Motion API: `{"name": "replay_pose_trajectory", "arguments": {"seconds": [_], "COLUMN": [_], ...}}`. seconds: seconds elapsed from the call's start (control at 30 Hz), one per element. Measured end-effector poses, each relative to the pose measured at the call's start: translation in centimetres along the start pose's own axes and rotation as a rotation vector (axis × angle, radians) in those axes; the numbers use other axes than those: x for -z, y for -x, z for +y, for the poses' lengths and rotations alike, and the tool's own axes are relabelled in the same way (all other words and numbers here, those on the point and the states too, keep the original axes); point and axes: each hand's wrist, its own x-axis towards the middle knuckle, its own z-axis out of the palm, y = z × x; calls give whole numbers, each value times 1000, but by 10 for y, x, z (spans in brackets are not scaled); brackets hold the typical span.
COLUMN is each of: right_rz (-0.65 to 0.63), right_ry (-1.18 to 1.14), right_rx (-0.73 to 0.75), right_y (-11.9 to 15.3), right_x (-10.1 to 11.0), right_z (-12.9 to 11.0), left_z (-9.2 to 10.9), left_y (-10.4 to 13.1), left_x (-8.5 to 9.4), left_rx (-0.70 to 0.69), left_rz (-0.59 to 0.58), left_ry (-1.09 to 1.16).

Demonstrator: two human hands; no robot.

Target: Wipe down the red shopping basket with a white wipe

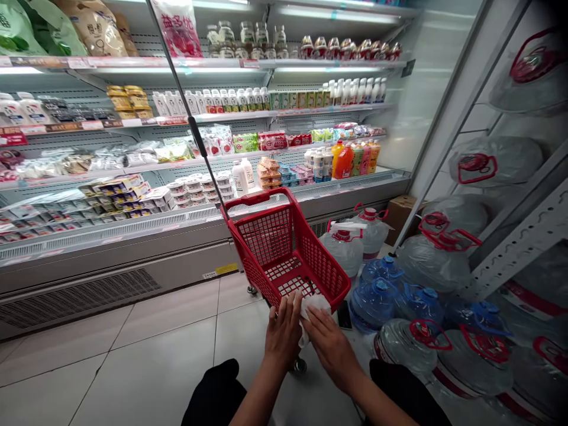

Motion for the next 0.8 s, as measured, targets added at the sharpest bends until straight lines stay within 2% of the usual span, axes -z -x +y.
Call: {"name": "replay_pose_trajectory", "arguments": {"seconds": [0.07, 0.17, 0.3, 0.4, 0.5, 0.6, 0.7, 0.8], "right_rz": [-41, -37, 121, 308, 394, 308, 187, 129], "right_ry": [-28, -47, -68, -34, 76, 228, 344, 291], "right_rx": [24, -37, -215, -422, -518, -451, -388, -351], "right_y": [2, 6, 8, 3, -9, -24, -35, -33], "right_x": [4, 16, 37, 59, 81, 93, 87, 71], "right_z": [11, 57, 126, 155, 165, 165, 161, 155], "left_z": [-6, -21, -45, -59, -61, -54, -44, -38], "left_y": [0, -3, -16, -26, -31, -31, -30, -30], "left_x": [4, 12, 21, 19, 8, 0, -3, -1], "left_rx": [-28, -69, -176, -163, -114, -82, -64, -64], "left_rz": [-9, -23, -90, -118, -139, -140, -125, -125], "left_ry": [22, 75, 69, 63, 82, 115, 132, 136]}}
